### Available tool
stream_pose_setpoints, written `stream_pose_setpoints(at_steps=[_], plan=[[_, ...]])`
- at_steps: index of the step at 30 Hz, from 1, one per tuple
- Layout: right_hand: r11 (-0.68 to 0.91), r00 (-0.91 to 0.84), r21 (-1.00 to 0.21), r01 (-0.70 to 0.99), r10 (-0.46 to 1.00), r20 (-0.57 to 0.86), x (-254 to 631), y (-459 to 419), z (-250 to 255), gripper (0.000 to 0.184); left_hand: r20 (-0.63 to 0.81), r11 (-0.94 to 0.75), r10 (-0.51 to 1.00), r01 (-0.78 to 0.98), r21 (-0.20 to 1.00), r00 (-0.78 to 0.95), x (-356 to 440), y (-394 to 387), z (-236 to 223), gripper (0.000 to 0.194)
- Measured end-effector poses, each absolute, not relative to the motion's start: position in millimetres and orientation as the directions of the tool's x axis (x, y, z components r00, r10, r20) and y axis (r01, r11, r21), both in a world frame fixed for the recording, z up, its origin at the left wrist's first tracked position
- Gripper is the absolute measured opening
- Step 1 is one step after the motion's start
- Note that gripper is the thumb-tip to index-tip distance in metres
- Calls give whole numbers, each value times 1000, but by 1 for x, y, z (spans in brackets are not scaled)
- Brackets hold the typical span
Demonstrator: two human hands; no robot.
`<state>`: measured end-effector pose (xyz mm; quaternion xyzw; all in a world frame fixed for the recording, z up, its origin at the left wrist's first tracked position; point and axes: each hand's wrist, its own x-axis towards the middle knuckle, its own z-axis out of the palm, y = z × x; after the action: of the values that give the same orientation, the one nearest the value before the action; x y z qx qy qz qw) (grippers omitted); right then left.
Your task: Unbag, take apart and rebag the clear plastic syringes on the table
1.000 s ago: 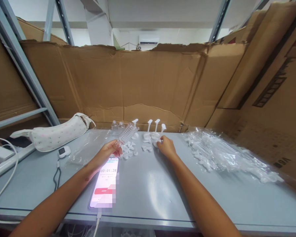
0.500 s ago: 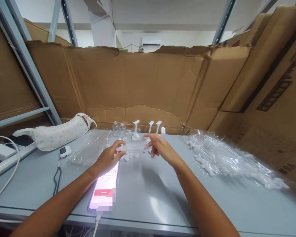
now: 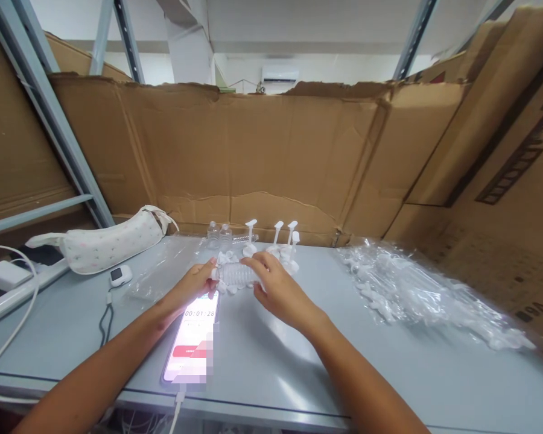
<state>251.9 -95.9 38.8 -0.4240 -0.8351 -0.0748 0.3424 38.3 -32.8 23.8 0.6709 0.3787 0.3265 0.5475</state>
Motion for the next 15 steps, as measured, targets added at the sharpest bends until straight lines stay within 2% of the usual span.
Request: stream_pose_setpoints(at_steps=[3, 4, 6, 8, 10, 12, 15], plan=[[566, -469, 156, 809, 463, 753, 249, -93, 34, 54, -91, 37, 757, 96, 995, 647, 38, -37, 25, 55], [549, -493, 226, 805, 405, 770, 249, -92, 34, 54, -112, 73, 728, 87, 994, 677, 38, -39, 25, 55], [524, -511, 294, 799, 337, 791, 251, -91, 35, 54, -103, 59, 741, 89, 994, 663, 40, -41, 24, 58], [510, -486, 280, 813, 331, 809, 252, -89, 35, 55, 10, -83, 822, 101, 991, 570, 41, -42, 23, 59], [500, -443, 228, 836, 369, 817, 255, -87, 34, 54, 205, -295, 866, 134, 946, 456, 41, -43, 23, 49], [495, -407, 173, 852, 416, 813, 257, -85, 32, 53, 370, -480, 841, 229, 847, 396, 40, -45, 24, 36], [492, -396, 142, 859, 463, 793, 259, -81, 28, 51, 474, -599, 799, 427, 678, 369, 37, -46, 26, 23]])
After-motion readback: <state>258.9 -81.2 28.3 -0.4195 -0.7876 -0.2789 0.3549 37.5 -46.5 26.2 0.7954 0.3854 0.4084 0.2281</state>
